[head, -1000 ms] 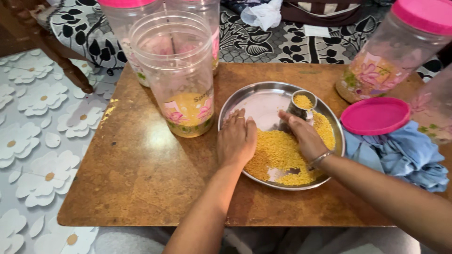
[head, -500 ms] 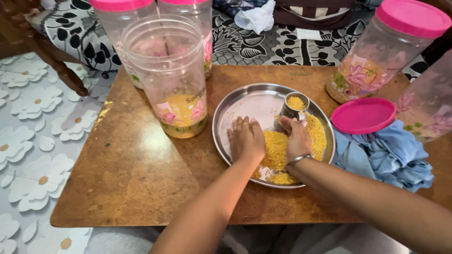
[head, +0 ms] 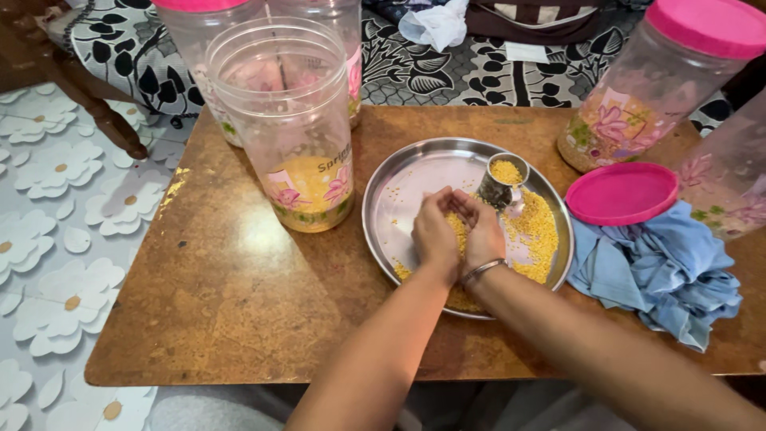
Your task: The person scoops yellow split pulses from a metal tray into a plastic container using a small metal cup, then wipes the tray with a cloth and secures the container with a pink lid.
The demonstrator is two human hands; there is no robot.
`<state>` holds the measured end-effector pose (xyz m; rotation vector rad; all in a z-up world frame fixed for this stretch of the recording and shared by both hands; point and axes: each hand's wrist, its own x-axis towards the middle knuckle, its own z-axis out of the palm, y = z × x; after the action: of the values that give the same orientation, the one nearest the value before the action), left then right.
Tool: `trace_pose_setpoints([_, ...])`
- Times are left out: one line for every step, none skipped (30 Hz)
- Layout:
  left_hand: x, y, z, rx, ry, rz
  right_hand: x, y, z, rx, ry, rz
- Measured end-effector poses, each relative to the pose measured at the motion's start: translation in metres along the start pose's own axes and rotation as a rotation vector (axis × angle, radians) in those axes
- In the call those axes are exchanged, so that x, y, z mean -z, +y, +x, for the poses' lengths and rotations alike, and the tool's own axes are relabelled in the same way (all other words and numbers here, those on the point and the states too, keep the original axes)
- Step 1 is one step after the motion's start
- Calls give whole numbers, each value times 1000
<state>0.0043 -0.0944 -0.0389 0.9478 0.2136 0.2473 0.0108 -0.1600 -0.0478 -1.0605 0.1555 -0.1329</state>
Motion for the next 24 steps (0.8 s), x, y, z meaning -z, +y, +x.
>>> trace_pose_setpoints([0, -2, 4, 62, 23, -56, 4, 2, 5, -40, 32, 36])
trace_pose_setpoints([1, -3, 7, 123, 47, -111, 9, 4, 10, -80, 63, 73])
trace_pose_setpoints([2, -3, 9, 184, 74, -165, 13, 7, 13, -123, 93, 111])
trace_pose_setpoints([1, -3, 9, 192, 112, -214, 16, 10, 18, -135, 93, 138])
trace_pose_setpoints([-1, -3, 9, 201, 149, -265, 21, 11, 24, -146, 94, 165])
trace_pose_setpoints([-3, -2, 8, 210, 187, -316, 26, 11, 28, -157, 95, 191])
trace_pose_setpoints([-5, -1, 7, 218, 202, -353, 31, 11, 31, -175, 100, 232])
trace_pose_setpoints([-8, 1, 5, 225, 216, -390, 35, 10, 33, -193, 104, 274])
trace_pose_setpoints([-11, 4, 5, 230, 229, -426, 37, 9, 35, -209, 107, 318])
trace_pose_setpoints([-13, 7, 3, 243, 234, -463, 39, 8, 36, -206, 139, 360])
trace_pose_setpoints([-16, 10, 2, 257, 238, -499, 41, 6, 36, -202, 172, 403])
trace_pose_setpoints([-20, 13, 1, 271, 242, -536, 41, 4, 37, -198, 204, 446])
trace_pose_setpoints([-24, 15, 0, 246, 240, -519, 42, 0, 37, -161, 201, 439])
trace_pose_setpoints([-29, 17, 1, 220, 238, -503, 42, -6, 38, -124, 198, 433])
trace_pose_setpoints([-34, 19, 4, 194, 239, -487, 40, -12, 39, -89, 193, 425])
trace_pose_setpoints([-43, 21, 8, 200, 213, -531, 39, -22, 43, -48, 164, 443])
trace_pose_setpoints([-55, 22, 14, 208, 189, -575, 38, -34, 50, -9, 137, 461])
trace_pose_setpoints([-67, 22, 21, 216, 164, -618, 37, -46, 60, 31, 109, 478])
trace_pose_setpoints([-80, 22, 29, 188, 133, -618, 35, -61, 73, 34, 107, 502])
trace_pose_setpoints([-94, 22, 38, 161, 103, -618, 34, -75, 86, 37, 105, 526])
trace_pose_setpoints([-106, 22, 46, 131, 70, -618, 33, -85, 97, 44, 102, 517])
trace_pose_setpoints([-114, 20, 53, 139, 70, -626, 34, -93, 108, 51, 100, 508])
trace_pose_setpoints([-121, 16, 58, 151, 72, -633, 38, -98, 116, 56, 100, 497])
trace_pose_setpoints([-126, 11, 62, 162, 75, -640, 39, -99, 125, 55, 93, 500])
